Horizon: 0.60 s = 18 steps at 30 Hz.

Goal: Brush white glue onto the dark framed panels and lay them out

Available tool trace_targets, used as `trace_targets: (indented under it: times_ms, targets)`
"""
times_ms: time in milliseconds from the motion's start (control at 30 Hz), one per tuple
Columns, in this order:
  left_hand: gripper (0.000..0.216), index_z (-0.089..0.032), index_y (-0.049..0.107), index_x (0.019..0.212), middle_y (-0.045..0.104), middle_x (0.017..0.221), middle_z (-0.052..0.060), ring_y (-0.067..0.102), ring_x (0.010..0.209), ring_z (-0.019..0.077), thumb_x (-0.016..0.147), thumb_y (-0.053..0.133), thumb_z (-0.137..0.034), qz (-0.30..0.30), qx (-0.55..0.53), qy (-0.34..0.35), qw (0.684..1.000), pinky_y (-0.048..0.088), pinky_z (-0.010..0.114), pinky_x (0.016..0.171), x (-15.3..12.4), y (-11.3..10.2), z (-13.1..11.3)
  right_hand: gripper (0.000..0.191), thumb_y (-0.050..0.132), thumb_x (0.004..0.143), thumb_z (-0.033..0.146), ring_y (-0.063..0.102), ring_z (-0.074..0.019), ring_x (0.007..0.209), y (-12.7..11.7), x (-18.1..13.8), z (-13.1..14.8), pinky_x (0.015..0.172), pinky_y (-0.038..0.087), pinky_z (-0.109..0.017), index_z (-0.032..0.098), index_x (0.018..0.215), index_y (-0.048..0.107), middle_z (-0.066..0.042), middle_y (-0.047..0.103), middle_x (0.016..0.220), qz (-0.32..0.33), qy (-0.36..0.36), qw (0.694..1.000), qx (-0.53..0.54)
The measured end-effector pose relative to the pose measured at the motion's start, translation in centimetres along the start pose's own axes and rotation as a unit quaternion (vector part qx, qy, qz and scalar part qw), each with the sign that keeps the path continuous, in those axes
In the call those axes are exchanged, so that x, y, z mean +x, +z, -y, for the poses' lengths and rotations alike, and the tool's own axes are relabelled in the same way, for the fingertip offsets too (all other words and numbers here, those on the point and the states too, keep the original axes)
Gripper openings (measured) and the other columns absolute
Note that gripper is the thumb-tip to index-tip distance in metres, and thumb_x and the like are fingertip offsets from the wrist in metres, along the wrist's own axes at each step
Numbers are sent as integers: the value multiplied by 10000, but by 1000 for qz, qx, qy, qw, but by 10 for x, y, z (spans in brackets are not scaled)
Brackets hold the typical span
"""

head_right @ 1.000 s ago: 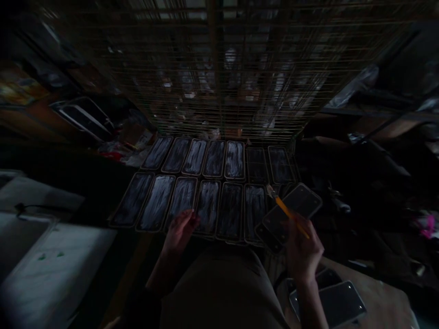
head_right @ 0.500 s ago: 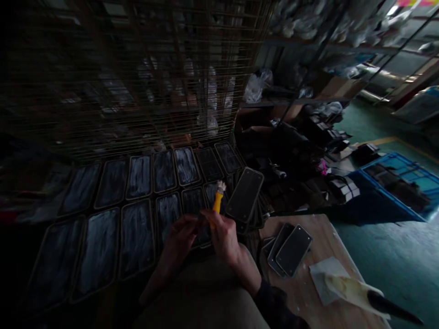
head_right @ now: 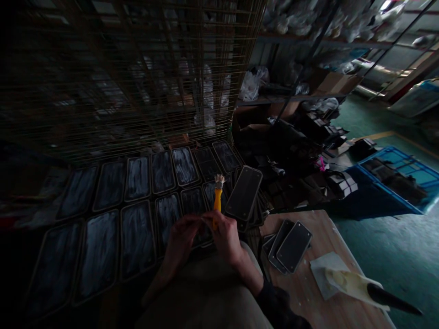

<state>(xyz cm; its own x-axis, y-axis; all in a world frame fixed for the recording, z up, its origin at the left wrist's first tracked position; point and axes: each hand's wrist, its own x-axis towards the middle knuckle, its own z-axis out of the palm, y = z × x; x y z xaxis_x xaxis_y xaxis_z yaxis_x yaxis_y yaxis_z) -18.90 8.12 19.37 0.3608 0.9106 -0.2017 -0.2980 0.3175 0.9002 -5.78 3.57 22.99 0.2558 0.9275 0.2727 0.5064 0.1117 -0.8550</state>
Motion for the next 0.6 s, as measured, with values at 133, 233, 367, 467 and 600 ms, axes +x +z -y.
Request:
trace_targets:
  times_ms: [133, 233, 367, 467, 600]
  targets:
    - [138, -186, 708, 843, 624, 653, -17, 549, 619, 107, 762, 703, -298, -10, 39, 20, 999, 448, 217, 618, -3, -5, -1, 153, 539, 915, 269, 626, -104, 656, 2, 1, 0, 618, 483, -177, 168, 894, 651, -10, 669, 749, -4, 11, 1000, 5]
    - [142, -188, 719, 849, 625, 677, -10, 537, 619, 106, 769, 696, -304, -16, 76, 34, 996, 432, 208, 588, -7, -7, -3, 145, 536, 916, 266, 614, -101, 643, 5, -1, -1, 611, 477, -175, 169, 876, 636, -5, 656, 736, -6, 5, 1000, -2]
    - [139, -196, 725, 871, 635, 746, 7, 545, 658, 117, 791, 674, -299, -25, 136, 75, 988, 432, 208, 594, -12, -8, -4, 143, 501, 927, 247, 597, -97, 620, 6, -4, -2, 599, 470, -174, 174, 892, 619, -9, 651, 741, -11, -8, 1000, -13]
    - [153, -199, 732, 902, 635, 784, 20, 552, 693, 127, 806, 660, -293, -19, 166, 101, 981, 440, 215, 629, -15, -8, -5, 145, 495, 930, 249, 591, -92, 602, 6, -5, -1, 584, 460, -167, 174, 884, 611, -5, 642, 722, -17, -15, 999, -25]
    - [172, -197, 731, 917, 624, 767, 21, 546, 687, 132, 817, 646, -307, -15, 145, 86, 986, 445, 220, 627, -16, -7, -4, 126, 501, 930, 253, 583, -87, 603, 4, -6, -1, 606, 461, -167, 179, 902, 599, 4, 628, 714, 3, -15, 999, -49]
